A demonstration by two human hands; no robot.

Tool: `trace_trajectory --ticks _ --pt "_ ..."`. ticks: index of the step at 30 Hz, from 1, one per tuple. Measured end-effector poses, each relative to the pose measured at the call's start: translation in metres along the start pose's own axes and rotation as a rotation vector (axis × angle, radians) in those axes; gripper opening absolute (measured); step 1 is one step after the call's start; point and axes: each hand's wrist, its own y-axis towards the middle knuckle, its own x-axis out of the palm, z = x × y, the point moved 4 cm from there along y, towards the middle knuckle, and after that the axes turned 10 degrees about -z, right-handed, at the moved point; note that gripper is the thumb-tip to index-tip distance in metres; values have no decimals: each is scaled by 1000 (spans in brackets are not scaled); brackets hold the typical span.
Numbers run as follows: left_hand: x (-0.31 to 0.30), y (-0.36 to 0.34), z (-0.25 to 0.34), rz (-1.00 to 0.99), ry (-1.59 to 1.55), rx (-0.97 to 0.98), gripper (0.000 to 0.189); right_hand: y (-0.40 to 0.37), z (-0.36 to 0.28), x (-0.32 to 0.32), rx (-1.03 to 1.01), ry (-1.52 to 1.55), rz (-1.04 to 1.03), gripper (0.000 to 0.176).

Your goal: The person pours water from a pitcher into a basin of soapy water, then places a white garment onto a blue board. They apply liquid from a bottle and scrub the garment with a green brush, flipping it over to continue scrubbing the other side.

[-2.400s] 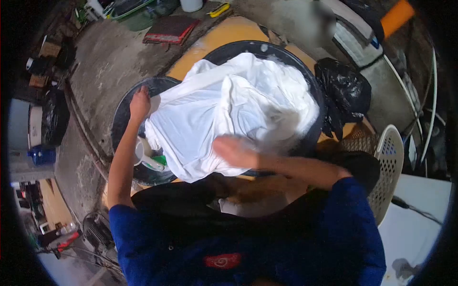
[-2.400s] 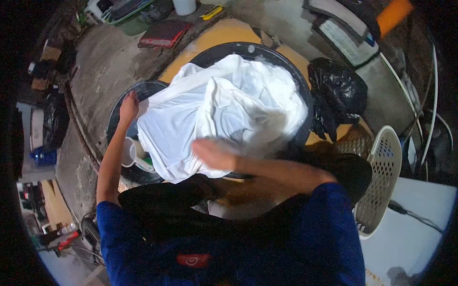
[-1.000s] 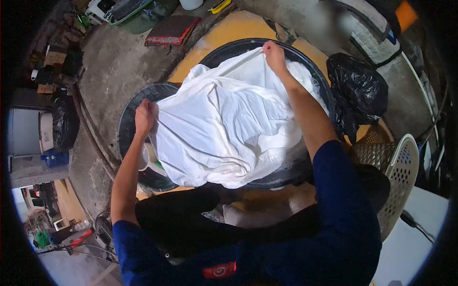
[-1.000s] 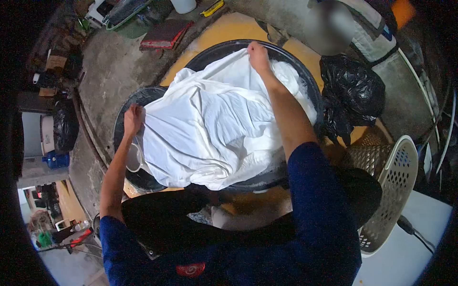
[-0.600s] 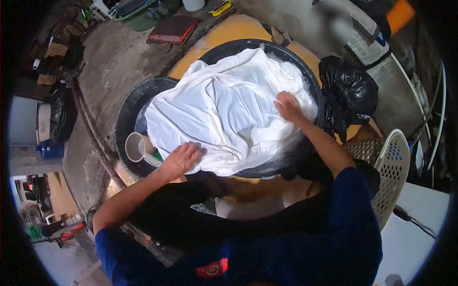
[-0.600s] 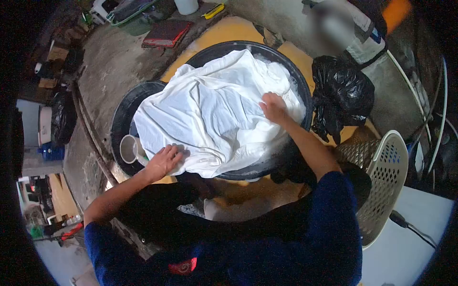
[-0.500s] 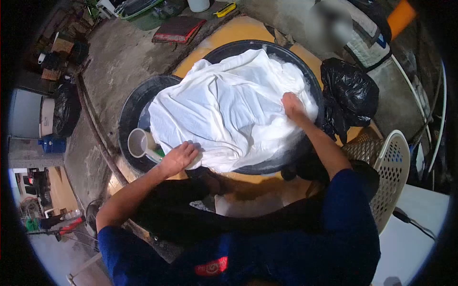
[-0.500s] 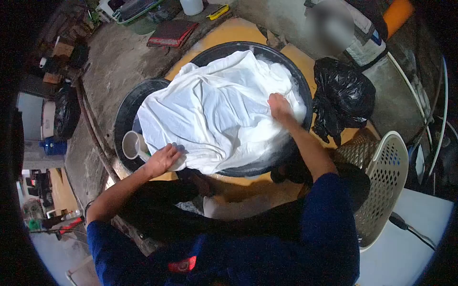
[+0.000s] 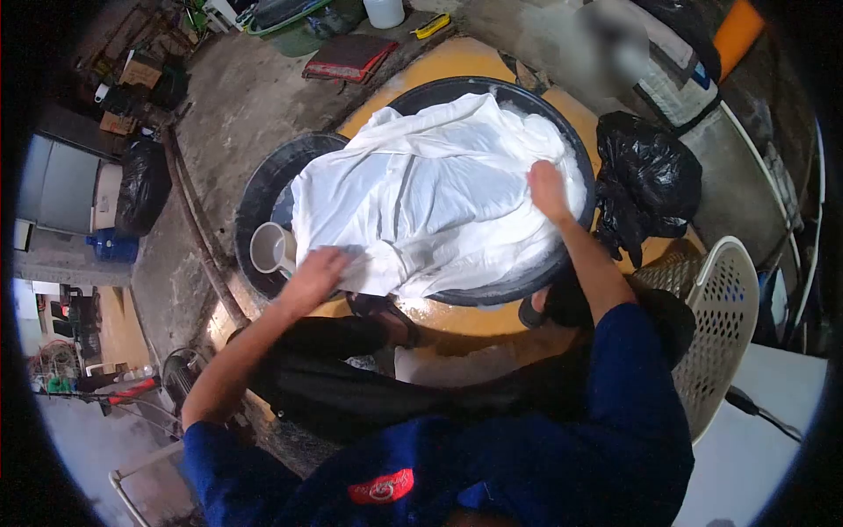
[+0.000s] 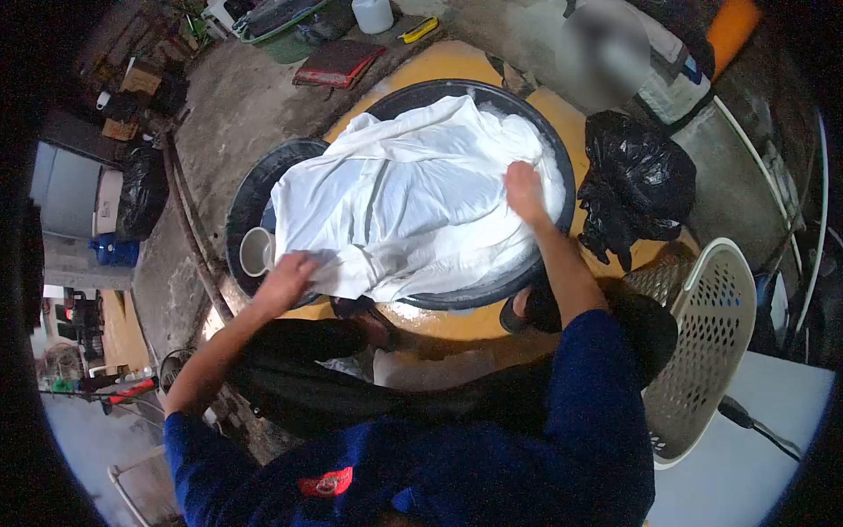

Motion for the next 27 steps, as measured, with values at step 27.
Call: trace_trajectory --ticks 27 --pt "60 -34 -127 -5 -634 -492 44 -59 -234 24 -690 397 -499 33"
